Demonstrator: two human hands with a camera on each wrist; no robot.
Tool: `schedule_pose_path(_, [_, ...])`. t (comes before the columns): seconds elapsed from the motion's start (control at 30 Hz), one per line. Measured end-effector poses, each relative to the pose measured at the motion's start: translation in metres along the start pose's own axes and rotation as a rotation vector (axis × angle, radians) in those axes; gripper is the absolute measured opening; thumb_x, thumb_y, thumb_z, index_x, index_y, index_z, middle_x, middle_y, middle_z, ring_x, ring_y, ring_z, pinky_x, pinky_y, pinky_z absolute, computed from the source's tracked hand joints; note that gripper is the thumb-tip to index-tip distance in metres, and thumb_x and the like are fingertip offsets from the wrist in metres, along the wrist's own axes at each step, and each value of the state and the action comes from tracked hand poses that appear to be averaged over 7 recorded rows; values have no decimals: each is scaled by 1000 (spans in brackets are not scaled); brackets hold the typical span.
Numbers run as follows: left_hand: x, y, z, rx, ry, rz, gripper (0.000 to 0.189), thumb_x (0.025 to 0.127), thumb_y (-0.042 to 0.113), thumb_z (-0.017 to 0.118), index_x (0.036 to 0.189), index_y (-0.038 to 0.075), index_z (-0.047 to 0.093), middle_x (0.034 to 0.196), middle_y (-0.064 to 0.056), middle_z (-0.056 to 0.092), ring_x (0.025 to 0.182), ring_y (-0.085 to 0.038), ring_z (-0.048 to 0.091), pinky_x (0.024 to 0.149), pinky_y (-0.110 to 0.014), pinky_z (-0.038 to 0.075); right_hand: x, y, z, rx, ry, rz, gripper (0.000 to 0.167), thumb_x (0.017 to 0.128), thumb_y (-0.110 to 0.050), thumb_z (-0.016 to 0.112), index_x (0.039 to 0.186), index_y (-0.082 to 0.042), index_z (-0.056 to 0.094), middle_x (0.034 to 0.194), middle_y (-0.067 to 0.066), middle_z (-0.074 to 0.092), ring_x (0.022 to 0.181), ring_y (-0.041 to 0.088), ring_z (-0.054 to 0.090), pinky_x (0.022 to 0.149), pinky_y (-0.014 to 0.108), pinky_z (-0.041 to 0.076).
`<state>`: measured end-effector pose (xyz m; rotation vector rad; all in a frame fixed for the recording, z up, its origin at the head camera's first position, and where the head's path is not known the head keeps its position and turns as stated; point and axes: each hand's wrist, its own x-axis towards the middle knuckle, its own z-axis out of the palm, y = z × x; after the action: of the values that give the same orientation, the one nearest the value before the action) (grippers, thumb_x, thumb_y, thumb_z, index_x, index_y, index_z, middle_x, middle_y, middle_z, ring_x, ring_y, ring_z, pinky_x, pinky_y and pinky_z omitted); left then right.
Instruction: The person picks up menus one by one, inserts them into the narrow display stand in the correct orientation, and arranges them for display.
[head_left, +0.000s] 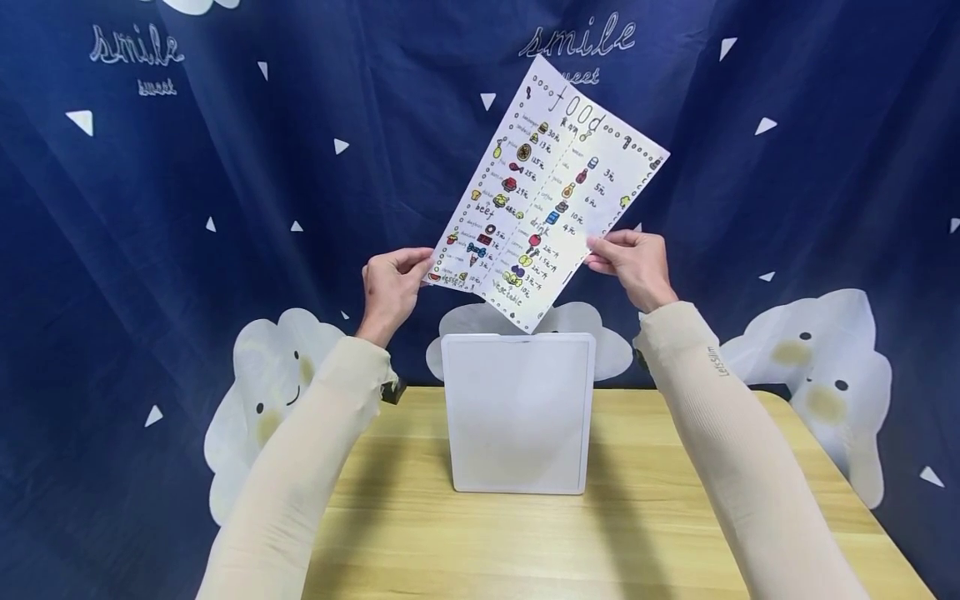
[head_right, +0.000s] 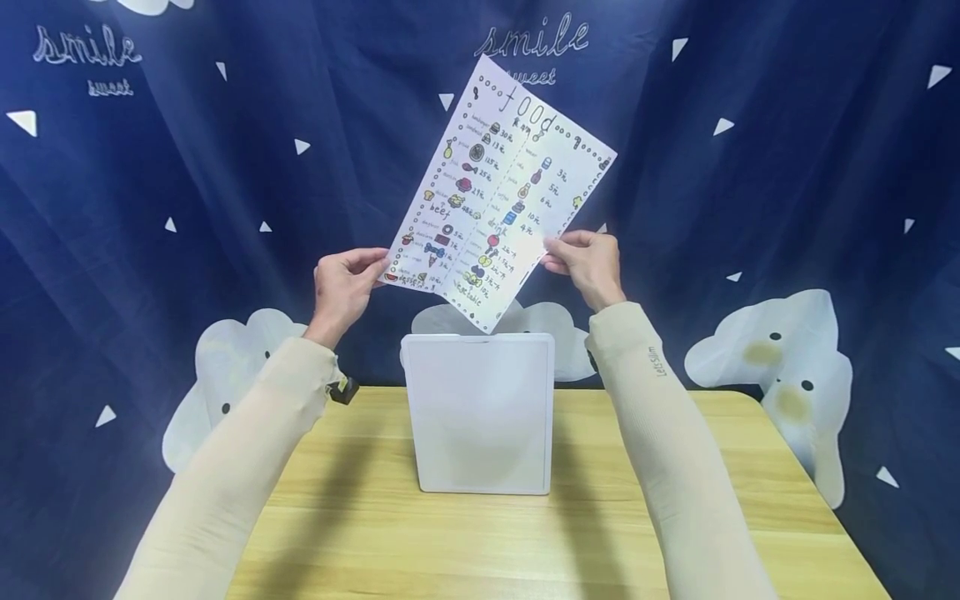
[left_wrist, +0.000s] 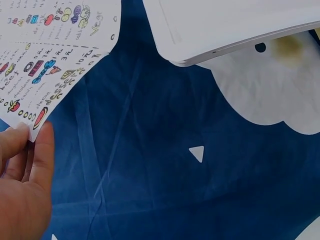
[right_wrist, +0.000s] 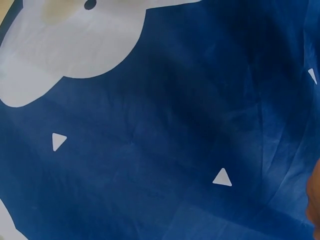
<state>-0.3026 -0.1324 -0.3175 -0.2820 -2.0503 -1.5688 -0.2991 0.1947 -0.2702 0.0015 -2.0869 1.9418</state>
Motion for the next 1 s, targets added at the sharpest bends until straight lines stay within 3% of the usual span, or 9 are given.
schedule_pose_path(0.2, [-1, -1, 1, 18, -1, -7, 15, 90, 6, 75, 103, 0, 78, 94, -15, 75, 77, -22, 72, 62, -15, 53, -1, 1, -2, -14, 6, 16, 15, 87, -6, 77, 98, 2, 70, 79, 4, 72, 65, 11, 72, 68, 22, 57])
schedule_pose_path(0.47, [-4, -3, 3, 20, -16, 4, 14, 90, 6, 74, 102, -1, 78, 92, -16, 75, 75, -22, 71, 61, -15, 52, -3, 1, -5, -52, -9, -2, 17, 87, -4, 76, 98, 6, 68, 76, 4, 72, 64, 11, 71, 67, 23, 57])
schedule_pose_path(0.63, [-4, -5, 3, 10, -25, 15, 15, 90, 5, 75, 102, -2, 77, 93, -17, 75, 79, -25, 72, 62, -15, 53, -3, 2, -12, -113, -15, -16, 20, 89, -4, 75, 101, 9, 65, 74, 2, 71, 63, 9, 71, 66, 22, 57])
schedule_pose_path(1.0, [-11, -10, 5, 95, -67, -12, 16, 90, 10, 76, 103, 2, 78, 93, -12, 76, 81, -20, 70, 63, -13, 47, -6, 10, -26, -300, -54, 11, 30, 93, -13, 73, 113, 8, 64, 81, -1, 70, 67, 7, 69, 69, 21, 57])
